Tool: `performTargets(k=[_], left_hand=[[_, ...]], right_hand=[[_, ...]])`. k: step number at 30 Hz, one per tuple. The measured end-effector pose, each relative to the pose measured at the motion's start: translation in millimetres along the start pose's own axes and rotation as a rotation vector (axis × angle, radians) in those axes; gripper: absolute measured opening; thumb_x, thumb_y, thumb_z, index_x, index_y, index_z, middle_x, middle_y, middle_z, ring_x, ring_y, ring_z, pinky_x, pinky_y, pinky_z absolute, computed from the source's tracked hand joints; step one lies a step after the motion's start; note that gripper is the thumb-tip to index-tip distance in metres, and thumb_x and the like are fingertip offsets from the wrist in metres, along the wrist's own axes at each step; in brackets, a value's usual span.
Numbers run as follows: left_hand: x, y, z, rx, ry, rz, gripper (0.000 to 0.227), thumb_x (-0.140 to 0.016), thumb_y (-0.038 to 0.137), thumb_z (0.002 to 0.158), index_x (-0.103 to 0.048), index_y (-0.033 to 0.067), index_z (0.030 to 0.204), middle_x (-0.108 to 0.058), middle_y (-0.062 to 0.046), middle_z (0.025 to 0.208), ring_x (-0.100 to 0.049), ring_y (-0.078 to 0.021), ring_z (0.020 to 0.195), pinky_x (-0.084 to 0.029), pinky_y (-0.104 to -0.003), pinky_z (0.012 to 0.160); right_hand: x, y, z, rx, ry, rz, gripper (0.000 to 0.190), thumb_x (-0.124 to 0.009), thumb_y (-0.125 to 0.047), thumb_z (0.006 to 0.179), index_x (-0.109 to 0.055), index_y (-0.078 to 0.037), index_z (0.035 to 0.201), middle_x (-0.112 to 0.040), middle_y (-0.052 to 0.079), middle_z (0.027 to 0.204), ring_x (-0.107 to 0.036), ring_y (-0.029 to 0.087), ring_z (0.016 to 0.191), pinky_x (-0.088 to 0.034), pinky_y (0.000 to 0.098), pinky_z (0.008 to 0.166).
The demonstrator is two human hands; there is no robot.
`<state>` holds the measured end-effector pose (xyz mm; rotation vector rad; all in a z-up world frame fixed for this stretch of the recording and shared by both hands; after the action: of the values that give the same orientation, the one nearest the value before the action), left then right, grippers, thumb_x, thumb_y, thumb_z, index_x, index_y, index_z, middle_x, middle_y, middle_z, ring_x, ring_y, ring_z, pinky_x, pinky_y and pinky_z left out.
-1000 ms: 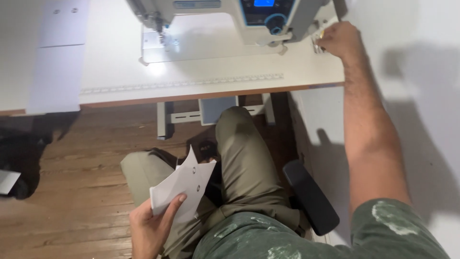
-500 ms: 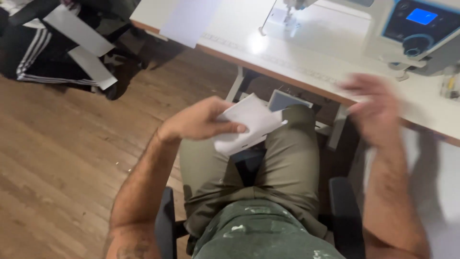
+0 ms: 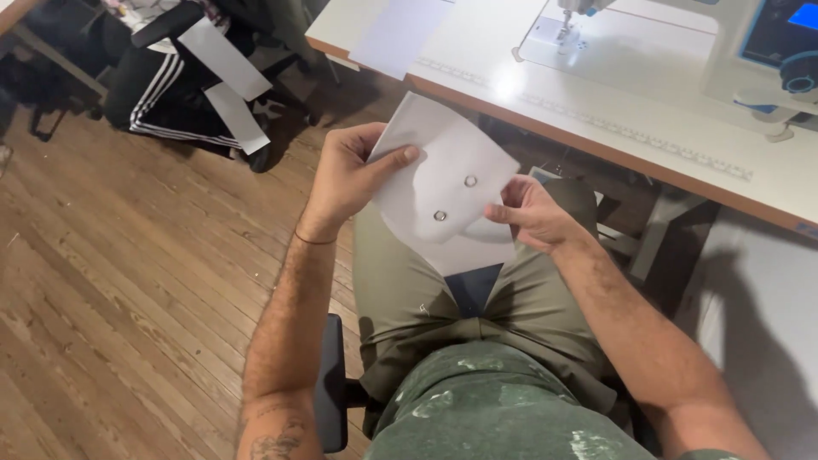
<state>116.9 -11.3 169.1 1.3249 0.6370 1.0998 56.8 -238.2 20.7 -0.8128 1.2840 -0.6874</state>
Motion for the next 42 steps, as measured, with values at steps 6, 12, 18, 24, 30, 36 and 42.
performTargets(k=[6, 12, 18, 24, 30, 36, 42], left_hand=[[49, -28, -13, -0.256, 0.489, 0.005, 0.008, -0.088, 0.014, 0.089, -0.081, 0.0120, 0.095, -0.074, -0.002, 0.073, -0.066, -0.0056, 0.071, -0.058, -0.025, 0.067], [25, 7, -74, -0.287, 0.956, -0.517, 0.036, -0.084, 0.013, 0.095, -0.069, 0.0096, 0.127, -0.075, -0.004, 0.119, -0.069, -0.0129, 0.104, -0.058, -0.034, 0.094], [-27, -35, -70, -0.077, 0.782, -0.830, 0.053, -0.078, 0.010, 0.093, -0.056, 0.0134, 0.142, -0.069, -0.003, 0.130, -0.067, -0.0197, 0.112, -0.055, -0.044, 0.100], [-102, -98, -69, 0.094, 0.969, -0.860, 0.063, -0.075, 0.003, 0.093, -0.047, 0.0061, 0.149, -0.062, -0.016, 0.139, -0.062, -0.0237, 0.124, -0.051, -0.044, 0.104], [-104, -109, -95, 0.017, 0.933, -0.420, 0.067, -0.084, 0.003, 0.086, -0.048, 0.0065, 0.142, -0.057, -0.013, 0.136, -0.051, -0.0194, 0.128, -0.042, -0.042, 0.112], [-30, -80, -76, -0.029, 0.497, -0.156, 0.060, -0.081, 0.030, 0.093, -0.059, 0.0046, 0.143, -0.065, -0.012, 0.130, -0.058, -0.0229, 0.122, -0.041, -0.042, 0.105], [-42, -54, -91, -0.051, 0.592, -0.287, 0.014, -0.089, 0.012, 0.087, -0.080, 0.0023, 0.090, -0.073, -0.003, 0.074, -0.056, -0.0031, 0.074, -0.057, -0.024, 0.066]], right_hand=[[-45, -7, 10, 0.021, 0.118, -0.069, 0.018, -0.076, 0.002, 0.087, -0.073, 0.004, 0.105, -0.077, 0.018, 0.090, -0.077, 0.029, 0.084, -0.064, 0.0444, 0.074], [-47, -13, 17, -0.028, 0.271, 0.079, 0.019, -0.077, -0.002, 0.087, -0.074, -0.002, 0.106, -0.078, 0.018, 0.095, -0.079, 0.030, 0.087, -0.066, 0.0472, 0.079], [-73, -3, -2, -0.244, 0.478, 0.351, 0.024, -0.076, -0.005, 0.077, -0.070, -0.001, 0.100, -0.074, 0.012, 0.094, -0.074, 0.024, 0.086, -0.061, 0.0461, 0.091], [-51, 28, 6, -0.049, 0.488, 0.341, 0.044, -0.077, -0.041, 0.087, -0.074, -0.004, 0.111, -0.077, 0.014, 0.104, -0.077, 0.028, 0.093, -0.063, 0.0492, 0.091], [-62, -24, 1, 0.227, 0.332, -0.053, 0.018, -0.081, -0.004, 0.088, -0.077, -0.006, 0.106, -0.078, 0.009, 0.100, -0.075, 0.017, 0.093, -0.064, 0.0380, 0.087], [-65, -46, -11, 0.210, -0.032, -0.423, 0.017, -0.081, 0.003, 0.085, -0.078, -0.001, 0.101, -0.078, 0.012, 0.092, -0.072, 0.015, 0.088, -0.062, 0.0382, 0.083], [-80, -47, -13, 0.203, -0.036, -0.549, 0.008, -0.081, -0.007, 0.089, -0.077, 0.000, 0.093, -0.073, 0.009, 0.079, -0.066, 0.013, 0.078, -0.058, 0.0343, 0.073]])
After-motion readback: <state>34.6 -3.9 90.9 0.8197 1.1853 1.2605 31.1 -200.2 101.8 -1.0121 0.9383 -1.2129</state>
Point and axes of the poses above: each hand's wrist, its own z-axis towards the middle knuckle, its own x-axis out of the back of the hand, y = z × x, the point moved 5 cm from there along z, towards the middle knuckle
